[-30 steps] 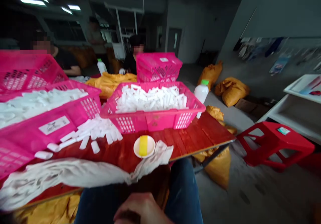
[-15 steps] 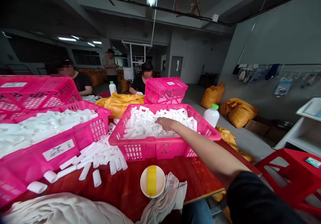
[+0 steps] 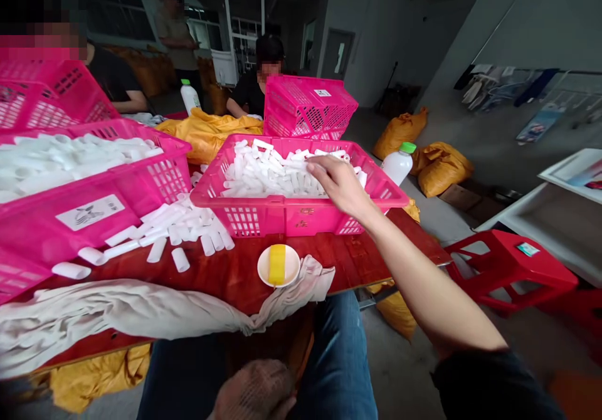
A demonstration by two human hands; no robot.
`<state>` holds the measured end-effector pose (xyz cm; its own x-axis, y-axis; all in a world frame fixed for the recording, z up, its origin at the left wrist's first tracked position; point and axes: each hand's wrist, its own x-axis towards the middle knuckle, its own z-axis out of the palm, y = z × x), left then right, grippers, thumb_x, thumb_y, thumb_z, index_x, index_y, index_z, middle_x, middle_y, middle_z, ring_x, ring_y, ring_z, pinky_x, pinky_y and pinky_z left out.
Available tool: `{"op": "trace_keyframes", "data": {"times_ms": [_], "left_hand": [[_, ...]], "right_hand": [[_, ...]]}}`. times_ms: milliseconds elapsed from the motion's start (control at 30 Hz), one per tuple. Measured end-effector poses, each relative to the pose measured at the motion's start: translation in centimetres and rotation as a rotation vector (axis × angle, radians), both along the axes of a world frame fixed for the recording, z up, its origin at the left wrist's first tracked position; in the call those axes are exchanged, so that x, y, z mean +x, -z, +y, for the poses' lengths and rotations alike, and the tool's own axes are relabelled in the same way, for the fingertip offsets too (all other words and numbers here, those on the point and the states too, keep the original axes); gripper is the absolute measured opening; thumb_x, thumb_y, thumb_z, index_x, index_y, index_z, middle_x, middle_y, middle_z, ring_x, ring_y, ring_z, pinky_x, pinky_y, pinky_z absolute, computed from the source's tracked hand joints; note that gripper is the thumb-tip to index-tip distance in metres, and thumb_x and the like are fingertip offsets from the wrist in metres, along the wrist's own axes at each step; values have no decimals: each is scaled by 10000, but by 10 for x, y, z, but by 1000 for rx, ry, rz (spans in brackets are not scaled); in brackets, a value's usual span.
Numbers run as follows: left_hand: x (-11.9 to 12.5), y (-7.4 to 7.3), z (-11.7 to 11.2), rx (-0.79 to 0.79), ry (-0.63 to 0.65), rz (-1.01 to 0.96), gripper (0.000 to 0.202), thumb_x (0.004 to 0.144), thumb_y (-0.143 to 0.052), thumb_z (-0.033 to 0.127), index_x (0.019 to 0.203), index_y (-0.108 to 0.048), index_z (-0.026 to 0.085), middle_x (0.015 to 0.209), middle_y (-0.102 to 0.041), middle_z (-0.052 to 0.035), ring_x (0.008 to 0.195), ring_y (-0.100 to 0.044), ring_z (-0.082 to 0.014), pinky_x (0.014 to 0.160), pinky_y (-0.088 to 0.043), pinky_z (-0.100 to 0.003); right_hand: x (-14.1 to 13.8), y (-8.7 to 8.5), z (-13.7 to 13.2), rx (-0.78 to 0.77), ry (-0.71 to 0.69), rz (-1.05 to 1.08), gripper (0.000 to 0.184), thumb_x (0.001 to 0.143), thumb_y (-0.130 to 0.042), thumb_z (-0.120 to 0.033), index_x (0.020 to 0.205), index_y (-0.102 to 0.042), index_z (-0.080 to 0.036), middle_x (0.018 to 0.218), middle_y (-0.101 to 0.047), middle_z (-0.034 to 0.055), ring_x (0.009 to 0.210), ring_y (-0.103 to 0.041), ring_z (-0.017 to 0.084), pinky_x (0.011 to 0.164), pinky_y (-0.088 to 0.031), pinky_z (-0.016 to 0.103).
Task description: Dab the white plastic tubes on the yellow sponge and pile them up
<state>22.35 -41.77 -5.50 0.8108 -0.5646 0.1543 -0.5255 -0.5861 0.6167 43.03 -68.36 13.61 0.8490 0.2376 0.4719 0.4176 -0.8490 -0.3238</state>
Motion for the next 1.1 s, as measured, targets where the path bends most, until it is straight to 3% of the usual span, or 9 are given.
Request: {"op": "trace_keyframes", "data": {"times_ms": [67, 167, 233, 267, 400, 533, 700, 867, 1100], "left_hand": [[13, -5, -4, -17, -105, -137, 202, 989, -569, 370, 1098, -702, 263, 1136, -716, -81, 1004, -677, -213, 912, -558, -376], [50, -12, -12, -30, -371, -583, 216, 948, -634, 369, 1077, -721, 219, 997, -767, -72, 909, -719, -239, 846, -553, -368], [71, -13, -18, 6, -427, -725, 247, 945, -633, 419, 1011, -727, 200, 883, -776, -36, 768, -725, -217, 733, -547, -345], [79, -12, -21, 37, -415, -707, 266, 954, -615, 441, 974, -727, 201, 833, -772, -18, 704, -716, -207, 682, -534, -341], [85, -3, -28, 117, -457, -694, 260, 965, -590, 446, 919, -731, 233, 717, -749, 19, 552, -665, -202, 551, -452, -349], [81, 1, -31, 147, -481, -749, 261, 975, -569, 406, 872, -728, 226, 657, -731, 6, 504, -640, -202, 508, -398, -349], [84, 4, -30, 167, -498, -836, 206, 952, -605, 351, 894, -731, 199, 697, -748, -15, 540, -656, -208, 549, -436, -355], [83, 10, -24, 174, -420, -772, 160, 951, -603, 297, 912, -726, 201, 726, -752, -7, 587, -673, -190, 586, -464, -343], [83, 6, -27, 151, -474, -812, 193, 957, -583, 298, 897, -735, 194, 716, -759, -5, 561, -666, -202, 565, -457, -352]], "right_hand": [[-44, 17, 5, 218, -172, 127, 417, 1082, -379, -407, 1319, -630, -173, 1223, -700, 103, 1131, -658, 241, 997, -527, 418], [-80, 64, 14, 293, -339, 367, 396, 1066, -421, -393, 1381, -605, -236, 1319, -663, 98, 1223, -620, 259, 1046, -509, 456], [-80, 95, 18, 278, -331, 392, 404, 1056, -444, -351, 1411, -580, -215, 1312, -648, 127, 1209, -621, 267, 1045, -511, 467], [-75, 108, 19, 273, -312, 364, 401, 1050, -450, -320, 1410, -579, -197, 1279, -649, 138, 1184, -628, 266, 1035, -517, 466], [-52, 139, 18, 254, -303, 207, 341, 1018, -488, -225, 1326, -628, -188, 1184, -634, 128, 1132, -630, 251, 1002, -536, 431], [-49, 152, 15, 239, -331, 170, 320, 1025, -498, -249, 1322, -613, -211, 1215, -634, 123, 1138, -638, 241, 999, -546, 412], [-53, 159, 17, 154, -351, 149, 322, 1045, -458, -261, 1334, -588, -204, 1206, -660, 128, 1143, -645, 248, 1000, -559, 431], [-47, 153, 15, -11, -394, 178, 356, 1053, -400, -225, 1336, -600, -141, 1228, -655, 167, 1152, -665, 265, 1000, -573, 430], [-49, 144, 17, 41, -347, 170, 305, 1036, -470, -236, 1303, -604, -176, 1192, -642, 132, 1079, -689, 243, 949, -600, 404]]}}
